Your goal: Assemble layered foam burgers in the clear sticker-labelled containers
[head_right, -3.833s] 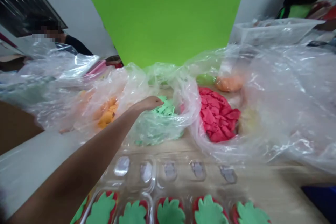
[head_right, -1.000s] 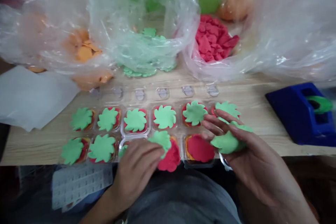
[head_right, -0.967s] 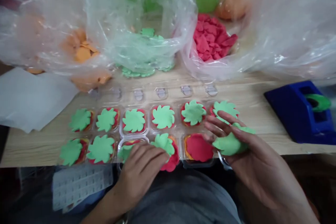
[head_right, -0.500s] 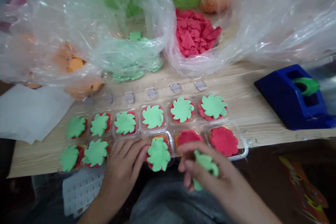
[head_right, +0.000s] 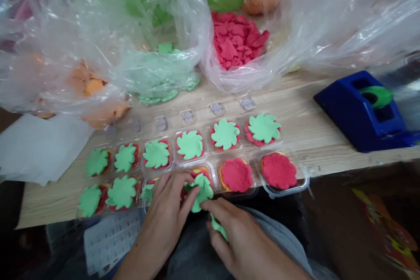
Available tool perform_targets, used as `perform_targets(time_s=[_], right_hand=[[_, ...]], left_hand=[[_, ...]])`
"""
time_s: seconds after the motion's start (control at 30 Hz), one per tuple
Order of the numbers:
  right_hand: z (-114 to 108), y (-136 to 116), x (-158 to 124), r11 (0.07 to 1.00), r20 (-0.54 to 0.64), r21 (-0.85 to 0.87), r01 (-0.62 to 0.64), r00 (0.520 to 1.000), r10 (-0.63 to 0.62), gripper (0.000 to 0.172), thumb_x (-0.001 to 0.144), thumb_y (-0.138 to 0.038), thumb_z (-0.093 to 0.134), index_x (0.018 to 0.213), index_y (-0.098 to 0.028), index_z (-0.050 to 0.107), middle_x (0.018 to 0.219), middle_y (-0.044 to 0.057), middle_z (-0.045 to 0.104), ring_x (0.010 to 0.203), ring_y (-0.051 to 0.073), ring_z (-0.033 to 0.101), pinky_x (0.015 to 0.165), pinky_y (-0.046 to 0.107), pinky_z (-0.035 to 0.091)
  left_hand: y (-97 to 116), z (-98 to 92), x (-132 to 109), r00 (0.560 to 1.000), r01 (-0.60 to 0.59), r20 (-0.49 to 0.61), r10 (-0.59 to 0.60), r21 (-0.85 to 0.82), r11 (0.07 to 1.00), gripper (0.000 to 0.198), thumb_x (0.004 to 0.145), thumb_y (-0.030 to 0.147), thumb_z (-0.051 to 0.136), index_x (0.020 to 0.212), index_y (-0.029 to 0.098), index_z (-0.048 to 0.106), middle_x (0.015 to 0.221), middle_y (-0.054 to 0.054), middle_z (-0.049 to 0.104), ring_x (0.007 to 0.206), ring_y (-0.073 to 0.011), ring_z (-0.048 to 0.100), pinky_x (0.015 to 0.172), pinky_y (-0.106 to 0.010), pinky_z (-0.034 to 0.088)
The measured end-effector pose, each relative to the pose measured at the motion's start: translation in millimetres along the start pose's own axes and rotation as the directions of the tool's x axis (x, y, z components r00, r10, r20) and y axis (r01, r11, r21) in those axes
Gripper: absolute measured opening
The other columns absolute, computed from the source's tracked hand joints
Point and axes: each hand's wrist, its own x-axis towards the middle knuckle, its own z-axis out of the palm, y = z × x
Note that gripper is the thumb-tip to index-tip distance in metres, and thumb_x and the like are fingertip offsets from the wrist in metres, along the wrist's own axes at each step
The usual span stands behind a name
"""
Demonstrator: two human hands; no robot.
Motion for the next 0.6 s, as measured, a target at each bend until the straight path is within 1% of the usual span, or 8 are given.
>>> perform_targets(time_s=[0.1, 0.17, 0.33, 0.43, 0.47, 0.5, 0.53, 0.6], right_hand=[[0, -2, 0, 1.000, -0.005, -0.004, 0.005, 1.000, -0.005, 0.040, 0.082, -0.012, 0.042, 0.120, -0.023, 0.046, 0.102, 0.004, 0.058, 0.095, 0.011, 0.057, 0.086, 0.022, 0.044], [0, -3, 2, 1.000, -0.017, -0.010, 0.008, 1.000, -0.008, 0.039, 0.082, -0.013, 0.041, 0.121, -0.021, 0.046, 0.105, 0.005, 0.058, 0.097, 0.012, 0.057, 0.086, 0.022, 0.044], [2, -2, 7, 1.000, -0.019, -0.004, -0.026, 0.999, 0.026, 0.041, 0.082, -0.014, 0.042, 0.122, -0.020, 0.047, 0.113, 0.008, 0.056, 0.103, 0.015, 0.055, 0.091, 0.030, 0.043], [-1, -3, 8, 0.985, -0.033, 0.155, -0.075, 0.996, 0.081, 0.037, 0.082, -0.017, 0.045, 0.119, -0.022, 0.050, 0.109, 0.008, 0.058, 0.101, 0.018, 0.056, 0.091, 0.036, 0.043], [-3, -3, 8, 0.951, -0.025, 0.290, -0.108, 0.992, 0.120, 0.036, 0.083, -0.020, 0.046, 0.118, -0.022, 0.050, 0.104, 0.007, 0.059, 0.096, 0.018, 0.058, 0.087, 0.036, 0.045], [-7, -4, 8, 0.877, -0.008, 0.461, -0.135, 0.988, 0.157, 0.035, 0.084, -0.024, 0.046, 0.118, -0.023, 0.050, 0.101, 0.007, 0.060, 0.090, 0.018, 0.060, 0.083, 0.036, 0.048], [-10, -4, 7, 0.753, 0.013, 0.643, -0.143, 0.984, 0.175, 0.035, 0.085, -0.027, 0.044, 0.119, -0.023, 0.048, 0.100, 0.007, 0.060, 0.087, 0.018, 0.061, 0.080, 0.037, 0.049], [-19, -5, 7, 0.419, 0.027, 0.904, -0.087, 0.989, 0.148, 0.035, 0.088, -0.031, 0.037, 0.122, -0.025, 0.045, 0.109, 0.007, 0.059, 0.094, 0.019, 0.060, 0.082, 0.039, 0.048]], left_hand=[[-1, -3.5, 0, 0.999, 0.031, 0.040, -0.028, -0.076, 0.997, 0.014, 0.083, 0.020, 0.049, 0.097, 0.021, 0.047, 0.093, -0.004, 0.052, 0.090, -0.0216, 0.045, 0.077, -0.039, 0.040], [-2, -3.9, 3, 0.999, 0.025, 0.024, -0.022, -0.097, 0.995, 0.020, 0.083, 0.020, 0.048, 0.103, 0.021, 0.045, 0.095, -0.004, 0.052, 0.091, -0.0209, 0.045, 0.078, -0.037, 0.040], [-12, 0.8, 18, 0.994, -0.090, -0.064, 0.089, -0.005, 0.996, 0.016, 0.085, 0.018, 0.045, 0.100, 0.020, 0.049, 0.091, -0.004, 0.054, 0.088, -0.0207, 0.047, 0.077, -0.036, 0.040], [-17, 0.7, 20, 0.987, -0.144, -0.063, 0.148, 0.065, 0.987, 0.014, 0.084, 0.018, 0.047, 0.097, 0.020, 0.052, 0.093, -0.005, 0.054, 0.089, -0.0220, 0.046, 0.079, -0.040, 0.038], [-17, -0.8, 19, 0.984, -0.158, -0.079, 0.163, 0.064, 0.985, 0.014, 0.083, 0.019, 0.048, 0.097, 0.020, 0.052, 0.096, -0.005, 0.053, 0.092, -0.0225, 0.046, 0.081, -0.041, 0.037], [-15, -3.0, 17, 0.980, -0.177, -0.090, 0.179, 0.035, 0.984, 0.015, 0.083, 0.018, 0.048, 0.097, 0.021, 0.053, 0.099, -0.006, 0.052, 0.096, -0.0225, 0.045, 0.084, -0.041, 0.036], [-13, -5.5, 15, 0.977, -0.197, -0.087, 0.194, -0.021, 0.980, 0.016, 0.084, 0.018, 0.047, 0.099, 0.022, 0.052, 0.103, -0.005, 0.051, 0.100, -0.0217, 0.044, 0.087, -0.040, 0.036], [-4, -10.0, 11, 0.975, -0.223, -0.047, 0.218, -0.167, 0.960, 0.022, 0.086, 0.018, 0.043, 0.106, 0.024, 0.049, 0.113, -0.005, 0.047, 0.108, -0.0190, 0.042, 0.092, -0.035, 0.035]])
